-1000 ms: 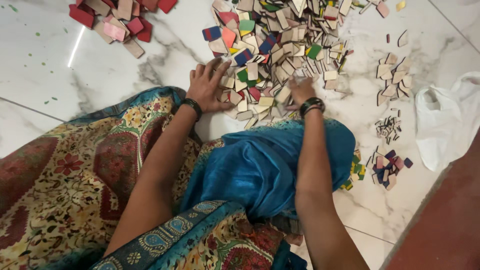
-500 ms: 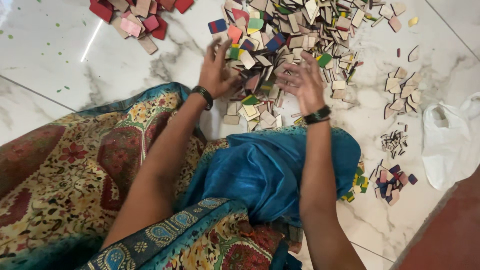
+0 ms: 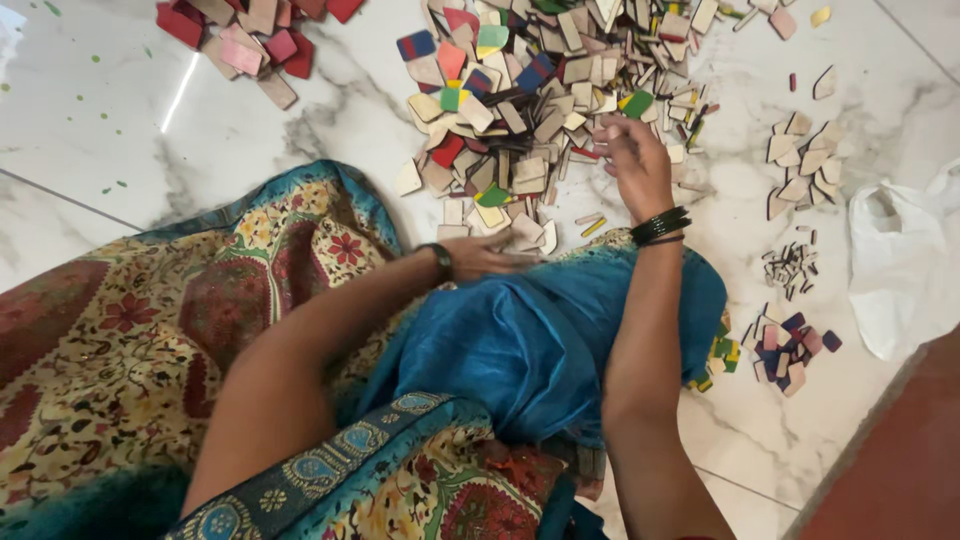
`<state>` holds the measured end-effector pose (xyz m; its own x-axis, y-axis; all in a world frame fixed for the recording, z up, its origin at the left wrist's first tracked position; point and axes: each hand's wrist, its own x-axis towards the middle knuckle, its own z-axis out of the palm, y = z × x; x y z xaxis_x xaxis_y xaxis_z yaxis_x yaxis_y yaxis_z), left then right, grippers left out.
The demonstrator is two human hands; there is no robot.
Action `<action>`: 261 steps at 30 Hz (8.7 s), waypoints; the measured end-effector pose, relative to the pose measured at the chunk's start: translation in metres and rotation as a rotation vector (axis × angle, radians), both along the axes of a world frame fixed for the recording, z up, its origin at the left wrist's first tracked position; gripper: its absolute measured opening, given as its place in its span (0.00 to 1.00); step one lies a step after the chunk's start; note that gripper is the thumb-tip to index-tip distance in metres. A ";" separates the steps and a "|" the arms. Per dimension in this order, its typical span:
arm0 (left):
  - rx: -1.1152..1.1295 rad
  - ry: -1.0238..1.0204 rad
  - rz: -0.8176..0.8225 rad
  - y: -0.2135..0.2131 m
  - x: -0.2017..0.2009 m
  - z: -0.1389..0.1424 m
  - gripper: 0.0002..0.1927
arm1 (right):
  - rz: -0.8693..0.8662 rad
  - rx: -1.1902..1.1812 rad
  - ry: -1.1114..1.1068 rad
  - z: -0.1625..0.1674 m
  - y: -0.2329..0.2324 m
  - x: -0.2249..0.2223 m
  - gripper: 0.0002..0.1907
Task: The person sits on the floor and sorts a large scatter of small colored wooden pieces by color, picking pieces one at a time and placing them into separate color piles on the floor. They occasionally gather handfuls of pieces and redistribute them while continuing to sort.
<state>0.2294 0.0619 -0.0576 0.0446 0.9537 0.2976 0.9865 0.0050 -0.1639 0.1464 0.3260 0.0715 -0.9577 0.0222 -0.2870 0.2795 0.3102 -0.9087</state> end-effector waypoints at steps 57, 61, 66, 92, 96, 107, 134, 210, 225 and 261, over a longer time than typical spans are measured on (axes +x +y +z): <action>-0.529 -1.462 0.856 -0.038 -0.046 -0.005 0.24 | 0.021 -0.045 -0.285 -0.097 -0.047 0.027 0.42; 0.168 -1.445 0.685 -0.058 -0.081 0.043 0.29 | 0.041 -0.451 -0.148 -0.073 -0.075 0.023 0.44; 0.504 -1.446 0.766 -0.084 -0.116 0.084 0.26 | -0.032 -0.354 0.003 -0.049 -0.074 0.019 0.33; -0.270 -1.439 0.389 0.013 0.011 -0.024 0.28 | 0.234 0.719 0.358 -0.063 -0.098 -0.007 0.28; -0.359 -0.773 0.633 0.017 -0.002 0.000 0.11 | 0.146 0.486 0.198 -0.073 -0.095 -0.009 0.18; 0.505 -0.670 1.042 -0.016 -0.100 0.079 0.14 | 0.137 -0.010 0.279 -0.102 -0.039 -0.041 0.16; 1.048 -1.914 0.573 -0.029 -0.121 0.078 0.10 | 0.274 0.160 0.277 -0.043 -0.058 -0.034 0.15; 0.678 -1.474 1.035 -0.002 -0.101 0.048 0.15 | 0.116 0.800 0.632 -0.035 -0.019 -0.028 0.26; 1.156 -2.621 0.026 -0.038 -0.112 0.103 0.33 | 0.350 0.704 0.513 -0.039 -0.076 -0.032 0.22; 0.329 -0.827 1.215 0.042 -0.098 0.053 0.14 | 0.142 0.572 0.630 -0.066 -0.033 -0.050 0.19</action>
<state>0.1309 0.1035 -0.0044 -0.9838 0.1737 0.0453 0.1665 0.7887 0.5918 0.0966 0.2928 0.0051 -0.9391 -0.1309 0.3177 -0.3006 0.7610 -0.5749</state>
